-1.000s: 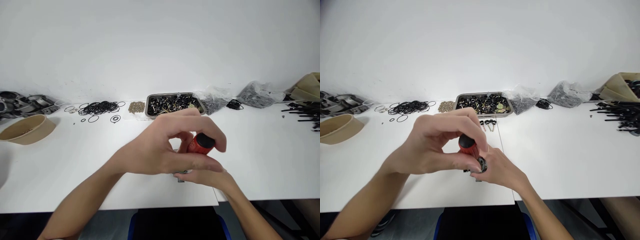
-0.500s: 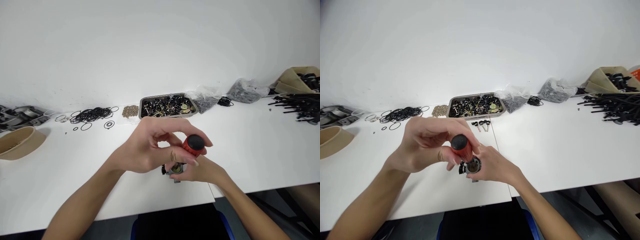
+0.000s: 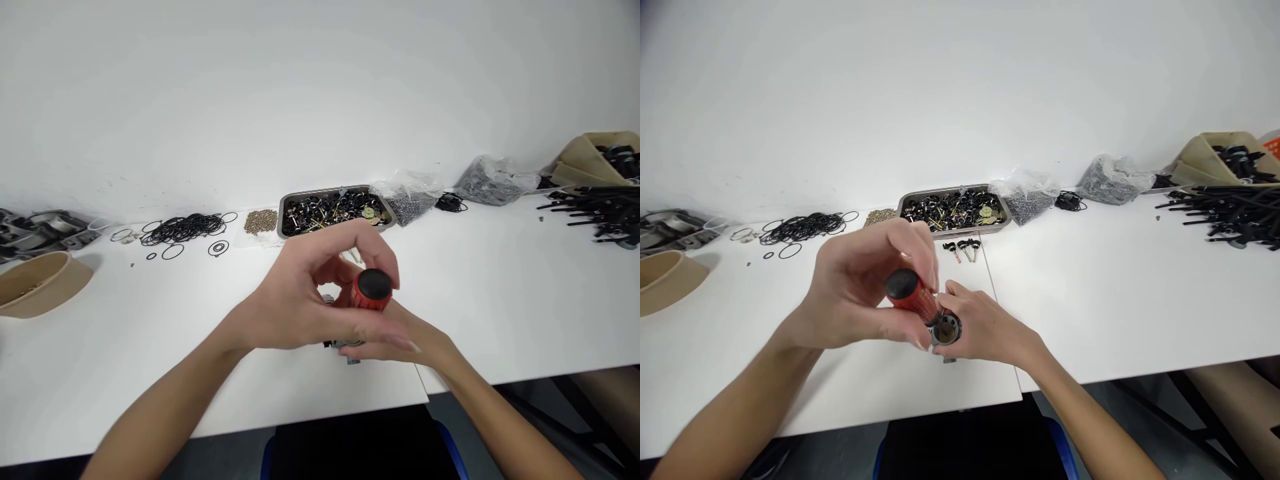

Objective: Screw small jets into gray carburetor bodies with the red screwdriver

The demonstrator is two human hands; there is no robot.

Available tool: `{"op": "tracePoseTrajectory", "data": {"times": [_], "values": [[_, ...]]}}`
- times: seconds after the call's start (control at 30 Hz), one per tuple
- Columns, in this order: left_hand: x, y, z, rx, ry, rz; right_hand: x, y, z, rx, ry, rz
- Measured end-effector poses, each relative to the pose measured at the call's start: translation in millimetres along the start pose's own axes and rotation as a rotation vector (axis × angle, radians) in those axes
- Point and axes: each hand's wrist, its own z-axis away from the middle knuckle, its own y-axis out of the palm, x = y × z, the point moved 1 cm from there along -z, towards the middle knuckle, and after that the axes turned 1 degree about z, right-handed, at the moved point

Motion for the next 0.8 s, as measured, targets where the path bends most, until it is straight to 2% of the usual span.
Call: {"op": "tracePoseTrajectory", "data": {"times": [0.17,0.3,0.53,0.67,0.8], "values": [[9,0.5,-1,-0.090,0.015,0.083,-5,4,0,-0.025,0.000,0.006],[11,-3.6,0,-0.025,0.008,0.158,-5,4,0,-0.034,-0.011,0.022],[4,-10.6,1,0.150,-0.125,0.126,-3,4,0,-0.056,-0.047,0.038],[0,-12.0,0,0.118,-0.131,0.049,-5,5,-1,-0.043,-0.055,0.036],[-1,-12.0,-2,0.072,-0.043,0.005,-6,6,0,-0.054,-0.017,0.053]]}}
